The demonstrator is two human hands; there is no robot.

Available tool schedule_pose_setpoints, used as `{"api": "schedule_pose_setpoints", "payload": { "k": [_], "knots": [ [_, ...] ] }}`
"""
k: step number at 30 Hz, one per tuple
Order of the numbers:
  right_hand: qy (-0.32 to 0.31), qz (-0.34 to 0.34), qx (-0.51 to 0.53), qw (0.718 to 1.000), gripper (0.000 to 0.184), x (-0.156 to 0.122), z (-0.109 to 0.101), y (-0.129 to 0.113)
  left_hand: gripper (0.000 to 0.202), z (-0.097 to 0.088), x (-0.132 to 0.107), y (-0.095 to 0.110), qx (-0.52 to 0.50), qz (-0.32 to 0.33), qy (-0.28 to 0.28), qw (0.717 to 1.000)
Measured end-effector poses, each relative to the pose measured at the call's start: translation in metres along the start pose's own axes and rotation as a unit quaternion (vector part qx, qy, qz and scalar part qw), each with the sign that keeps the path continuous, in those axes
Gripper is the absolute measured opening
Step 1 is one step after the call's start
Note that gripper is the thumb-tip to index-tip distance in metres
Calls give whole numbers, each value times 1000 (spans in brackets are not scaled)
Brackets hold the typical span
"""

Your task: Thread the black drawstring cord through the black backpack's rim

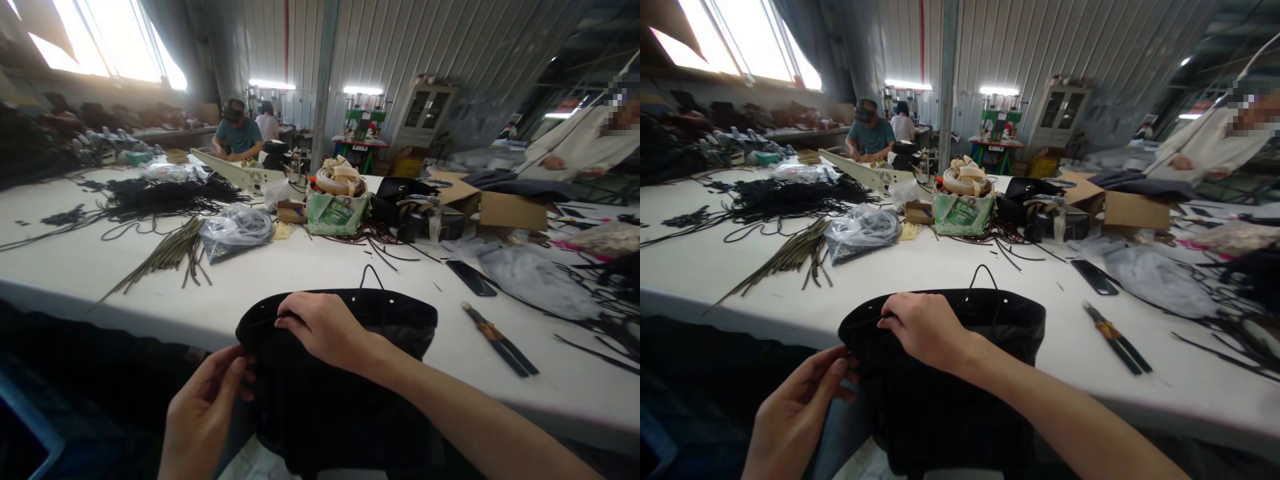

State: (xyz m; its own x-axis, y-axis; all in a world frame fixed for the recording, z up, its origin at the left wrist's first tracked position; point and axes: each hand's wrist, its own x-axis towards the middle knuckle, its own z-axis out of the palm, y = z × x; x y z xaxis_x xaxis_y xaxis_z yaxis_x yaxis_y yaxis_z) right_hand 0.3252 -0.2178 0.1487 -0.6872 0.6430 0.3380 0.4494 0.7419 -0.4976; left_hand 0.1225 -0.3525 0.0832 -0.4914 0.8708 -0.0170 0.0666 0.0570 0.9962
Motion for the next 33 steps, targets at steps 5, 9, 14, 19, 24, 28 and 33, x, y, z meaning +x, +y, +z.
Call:
{"api": "schedule_pose_setpoints", "payload": {
  "k": [5, 9, 14, 19, 24, 28, 33],
  "knots": [
    [-11, -6, 0, 1000, 9, 3, -1, 2, 61, 3, -2, 2, -4, 6, -3, 1000],
    [-10, -12, 4, 1000, 6, 5, -5, 2, 58, 1, -4, -1, -5, 2, -2, 1000],
    [-12, -30, 15, 999, 5, 6, -7, 0, 58, -3, -4, -5, -6, -1, -3, 1000],
    [-18, -23, 23, 999, 6, 7, -5, 0, 55, -7, -5, -13, -2, -3, -24, 1000],
    [-27, 3, 6, 1000, 9, 6, 7, -7, 63, -4, -5, -11, -19, -24, -21, 999],
    [-44, -9, 25, 999, 7, 1, 21, -13, 65, 0, -5, -12, -72, -59, -14, 996],
    [-33, -19, 74, 997, 8, -1, 33, -11, 61, 12, -3, -21, -193, -113, 19, 974]
  ]
}}
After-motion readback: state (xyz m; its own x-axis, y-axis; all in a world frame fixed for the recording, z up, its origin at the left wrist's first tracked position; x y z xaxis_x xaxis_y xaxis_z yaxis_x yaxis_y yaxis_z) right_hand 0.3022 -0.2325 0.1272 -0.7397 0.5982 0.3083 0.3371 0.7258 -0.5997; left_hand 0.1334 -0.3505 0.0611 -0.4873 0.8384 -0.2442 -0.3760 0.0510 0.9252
